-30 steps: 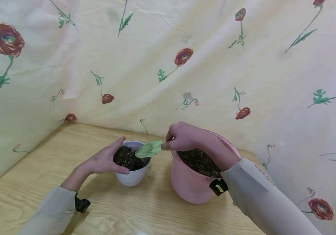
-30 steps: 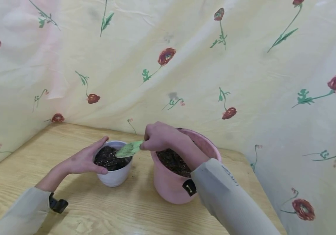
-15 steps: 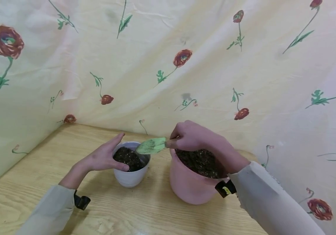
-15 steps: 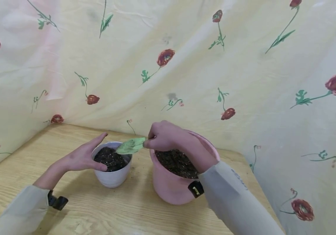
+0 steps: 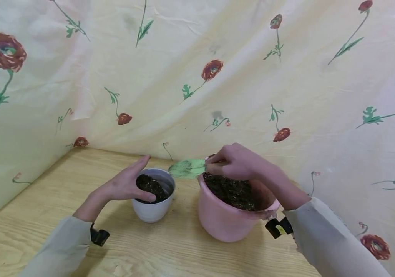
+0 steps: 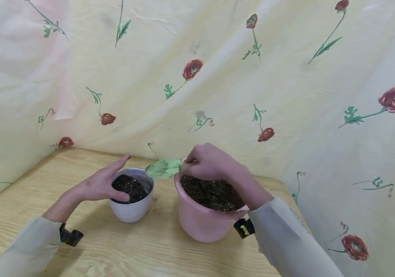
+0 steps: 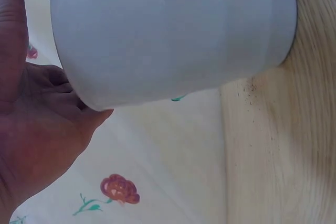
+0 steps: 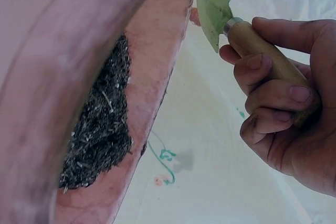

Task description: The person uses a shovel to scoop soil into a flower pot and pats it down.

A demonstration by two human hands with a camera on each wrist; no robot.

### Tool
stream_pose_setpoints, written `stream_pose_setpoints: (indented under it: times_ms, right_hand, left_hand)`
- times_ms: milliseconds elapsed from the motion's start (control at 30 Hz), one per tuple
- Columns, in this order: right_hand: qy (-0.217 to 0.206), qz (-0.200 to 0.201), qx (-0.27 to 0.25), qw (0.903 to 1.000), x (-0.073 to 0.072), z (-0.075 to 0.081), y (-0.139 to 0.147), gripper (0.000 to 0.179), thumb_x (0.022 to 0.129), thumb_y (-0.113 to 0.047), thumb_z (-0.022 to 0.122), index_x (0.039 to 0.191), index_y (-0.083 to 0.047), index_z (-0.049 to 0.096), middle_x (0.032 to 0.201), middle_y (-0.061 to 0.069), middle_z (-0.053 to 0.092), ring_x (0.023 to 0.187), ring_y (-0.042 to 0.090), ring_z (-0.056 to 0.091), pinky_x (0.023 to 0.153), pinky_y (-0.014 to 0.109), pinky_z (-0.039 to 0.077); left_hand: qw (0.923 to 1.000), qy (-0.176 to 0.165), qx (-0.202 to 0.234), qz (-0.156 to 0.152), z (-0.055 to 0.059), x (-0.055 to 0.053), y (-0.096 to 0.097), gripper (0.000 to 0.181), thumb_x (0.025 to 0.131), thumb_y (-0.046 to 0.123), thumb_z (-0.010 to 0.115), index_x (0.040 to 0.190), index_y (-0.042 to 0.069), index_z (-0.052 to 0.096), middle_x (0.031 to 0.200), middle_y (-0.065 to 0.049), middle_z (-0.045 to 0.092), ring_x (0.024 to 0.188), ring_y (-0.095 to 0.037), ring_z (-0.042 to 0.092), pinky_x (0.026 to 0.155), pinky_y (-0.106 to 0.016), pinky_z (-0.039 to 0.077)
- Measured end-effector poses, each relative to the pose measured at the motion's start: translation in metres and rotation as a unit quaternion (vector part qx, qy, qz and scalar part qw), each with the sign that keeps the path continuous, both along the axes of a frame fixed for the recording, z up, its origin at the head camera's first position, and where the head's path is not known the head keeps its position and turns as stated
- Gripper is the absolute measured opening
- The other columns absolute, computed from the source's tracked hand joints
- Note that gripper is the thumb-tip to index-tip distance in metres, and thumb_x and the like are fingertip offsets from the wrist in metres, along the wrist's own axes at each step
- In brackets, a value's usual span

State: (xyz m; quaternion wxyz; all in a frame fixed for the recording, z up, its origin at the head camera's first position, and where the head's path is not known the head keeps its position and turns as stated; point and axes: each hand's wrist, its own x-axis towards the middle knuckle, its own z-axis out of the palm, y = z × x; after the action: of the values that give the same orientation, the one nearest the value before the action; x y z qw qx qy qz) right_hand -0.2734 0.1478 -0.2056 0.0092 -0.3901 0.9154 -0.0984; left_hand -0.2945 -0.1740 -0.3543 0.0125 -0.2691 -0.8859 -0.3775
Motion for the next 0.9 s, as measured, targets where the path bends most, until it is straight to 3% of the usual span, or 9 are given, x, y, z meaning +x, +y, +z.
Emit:
stream_pose_setpoints:
  times_ms: [33, 100, 200, 267, 500, 600, 667, 833, 900]
  right_hand:
    - [-0.002, -0.005, -0.003, 1.0000, 0.000, 0.000, 0.003, 0.025, 0.095, -0.026, 0.055, 0.070, -0.025, 0.061, 0.058, -0.012, 0.034, 0.052, 0.003, 0.028, 0.057, 0.024, 0.034]
    - [-0.008, -0.016, -0.016, 0.9997, 0.001, 0.000, 0.008, 0.021, 0.095, -0.027, 0.056, 0.079, -0.025, 0.069, 0.064, -0.014, 0.052, 0.053, 0.003, 0.031, 0.061, 0.026, 0.037]
    - [-0.021, -0.035, -0.033, 0.9986, 0.001, 0.001, 0.015, 0.020, 0.095, -0.027, 0.057, 0.099, -0.022, 0.076, 0.090, -0.009, 0.070, 0.055, 0.004, 0.037, 0.066, 0.029, 0.041]
    - [-0.028, -0.044, -0.042, 0.9978, 0.001, 0.000, 0.020, 0.025, 0.095, -0.028, 0.058, 0.112, -0.018, 0.074, 0.112, -0.005, 0.070, 0.057, 0.004, 0.041, 0.069, 0.029, 0.042]
    - [-0.037, -0.049, -0.062, 0.9962, 0.004, -0.002, 0.038, 0.034, 0.096, -0.033, 0.059, 0.121, -0.012, 0.069, 0.123, -0.002, 0.066, 0.046, 0.005, 0.017, 0.049, 0.026, 0.032]
    - [-0.022, -0.052, -0.067, 0.9962, 0.005, -0.003, 0.046, 0.035, 0.096, -0.035, 0.059, 0.122, -0.013, 0.068, 0.099, 0.001, 0.074, 0.045, 0.004, 0.017, 0.047, 0.026, 0.030]
    - [-0.015, -0.057, -0.069, 0.9959, 0.006, -0.003, 0.051, 0.036, 0.096, -0.036, 0.059, 0.123, -0.014, 0.068, 0.076, 0.000, 0.070, 0.045, 0.003, 0.017, 0.047, 0.026, 0.030]
    - [-0.010, -0.070, -0.080, 0.9943, 0.009, -0.007, 0.062, 0.031, 0.095, -0.032, 0.061, 0.116, -0.013, 0.072, 0.061, -0.003, 0.061, 0.045, 0.003, 0.019, 0.048, 0.025, 0.028]
    - [-0.008, -0.073, -0.086, 0.9936, 0.009, -0.008, 0.066, 0.030, 0.095, -0.031, 0.062, 0.114, -0.012, 0.073, 0.068, -0.005, 0.065, 0.045, 0.003, 0.020, 0.048, 0.024, 0.028]
  left_hand:
    - [1.0000, 0.001, -0.002, 0.000, 0.001, 0.000, 0.001, 0.124, 0.070, 0.049, 0.083, 0.155, 0.006, 0.005, 0.160, -0.017, 0.007, 0.145, -0.038, 0.010, 0.111, -0.060, 0.021]
    - [1.0000, 0.000, -0.004, 0.002, 0.002, 0.000, 0.003, 0.123, 0.070, 0.048, 0.083, 0.155, 0.007, 0.005, 0.160, -0.016, 0.007, 0.145, -0.037, 0.010, 0.111, -0.059, 0.021]
    - [1.0000, 0.004, -0.006, 0.003, 0.004, -0.001, 0.006, 0.124, 0.069, 0.048, 0.084, 0.155, 0.008, 0.005, 0.160, -0.015, 0.008, 0.145, -0.037, 0.011, 0.111, -0.059, 0.022]
    - [1.0000, 0.006, -0.006, 0.002, 0.005, -0.001, 0.009, 0.124, 0.068, 0.049, 0.084, 0.156, 0.009, 0.005, 0.160, -0.015, 0.009, 0.145, -0.036, 0.013, 0.111, -0.058, 0.022]
    - [0.9999, 0.015, -0.007, -0.004, 0.011, 0.000, 0.018, 0.124, 0.068, 0.048, 0.084, 0.156, 0.010, 0.006, 0.161, -0.012, 0.011, 0.144, -0.035, 0.018, 0.111, -0.056, 0.025]
    - [0.9998, 0.016, -0.008, -0.007, 0.013, 0.000, 0.022, 0.122, 0.069, 0.046, 0.085, 0.156, 0.012, 0.006, 0.161, -0.011, 0.011, 0.144, -0.034, 0.018, 0.111, -0.057, 0.025]
    - [0.9998, 0.017, -0.008, -0.009, 0.015, 0.001, 0.025, 0.122, 0.069, 0.045, 0.085, 0.156, 0.013, 0.006, 0.161, -0.010, 0.010, 0.144, -0.034, 0.018, 0.111, -0.057, 0.025]
    - [0.9994, 0.027, -0.014, -0.014, 0.016, 0.002, 0.033, 0.123, 0.067, 0.048, 0.085, 0.156, 0.015, 0.006, 0.161, -0.009, 0.010, 0.145, -0.032, 0.018, 0.111, -0.056, 0.025]
    - [0.9992, 0.033, -0.016, -0.019, 0.016, 0.002, 0.037, 0.124, 0.067, 0.049, 0.085, 0.156, 0.015, 0.006, 0.161, -0.009, 0.010, 0.145, -0.032, 0.017, 0.111, -0.055, 0.025]
